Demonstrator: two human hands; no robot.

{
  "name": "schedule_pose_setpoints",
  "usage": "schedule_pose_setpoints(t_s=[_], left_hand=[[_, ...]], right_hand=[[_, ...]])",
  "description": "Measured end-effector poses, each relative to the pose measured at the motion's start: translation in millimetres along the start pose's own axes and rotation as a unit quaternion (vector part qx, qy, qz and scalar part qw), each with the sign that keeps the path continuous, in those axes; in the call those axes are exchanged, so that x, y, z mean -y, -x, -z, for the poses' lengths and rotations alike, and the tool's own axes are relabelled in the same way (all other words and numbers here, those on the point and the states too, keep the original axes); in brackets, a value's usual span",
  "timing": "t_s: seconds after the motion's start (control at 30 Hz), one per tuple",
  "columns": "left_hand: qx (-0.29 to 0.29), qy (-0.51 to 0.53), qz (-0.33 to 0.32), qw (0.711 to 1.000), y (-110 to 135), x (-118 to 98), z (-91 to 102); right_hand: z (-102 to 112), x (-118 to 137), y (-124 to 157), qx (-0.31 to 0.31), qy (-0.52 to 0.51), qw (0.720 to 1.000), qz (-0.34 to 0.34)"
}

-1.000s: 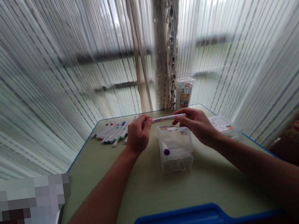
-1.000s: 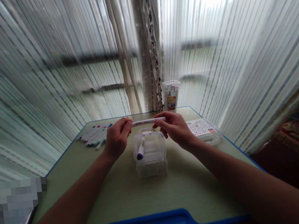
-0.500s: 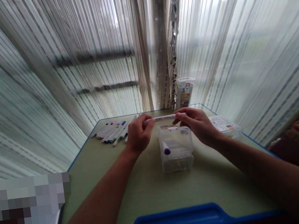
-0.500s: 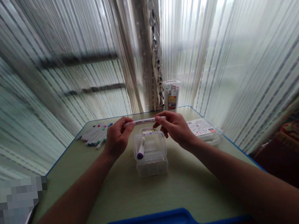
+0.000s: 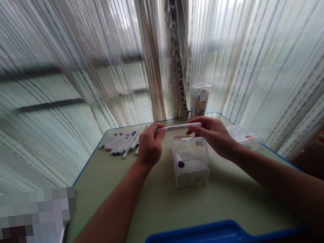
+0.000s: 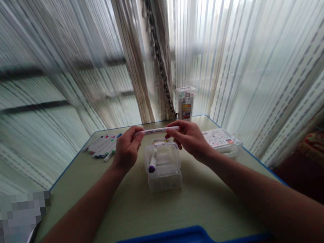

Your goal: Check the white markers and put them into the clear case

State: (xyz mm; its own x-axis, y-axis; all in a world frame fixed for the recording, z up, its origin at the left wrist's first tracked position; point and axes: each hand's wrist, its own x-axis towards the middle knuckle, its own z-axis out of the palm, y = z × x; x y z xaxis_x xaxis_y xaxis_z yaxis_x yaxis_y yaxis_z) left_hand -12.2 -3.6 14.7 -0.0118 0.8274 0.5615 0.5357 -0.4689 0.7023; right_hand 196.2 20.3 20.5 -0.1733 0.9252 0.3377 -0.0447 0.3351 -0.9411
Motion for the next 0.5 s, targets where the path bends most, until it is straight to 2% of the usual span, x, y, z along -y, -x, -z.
schedule_pose_setpoints(t_s=[0.3,0.5], left_hand=[[-0.017,-0.014,-0.016,1.0,-0.9,-3.9,-1.1],[-0.016,0.007,-0.004,1.0,-1.5,0.1,-2.2]], right_hand=[[1.7,-1.5,-0.9,0.005,-0.046,0.999,-0.006],[1.4,-2.7,-1.0,0.005,-0.067,0.998,-0.01]])
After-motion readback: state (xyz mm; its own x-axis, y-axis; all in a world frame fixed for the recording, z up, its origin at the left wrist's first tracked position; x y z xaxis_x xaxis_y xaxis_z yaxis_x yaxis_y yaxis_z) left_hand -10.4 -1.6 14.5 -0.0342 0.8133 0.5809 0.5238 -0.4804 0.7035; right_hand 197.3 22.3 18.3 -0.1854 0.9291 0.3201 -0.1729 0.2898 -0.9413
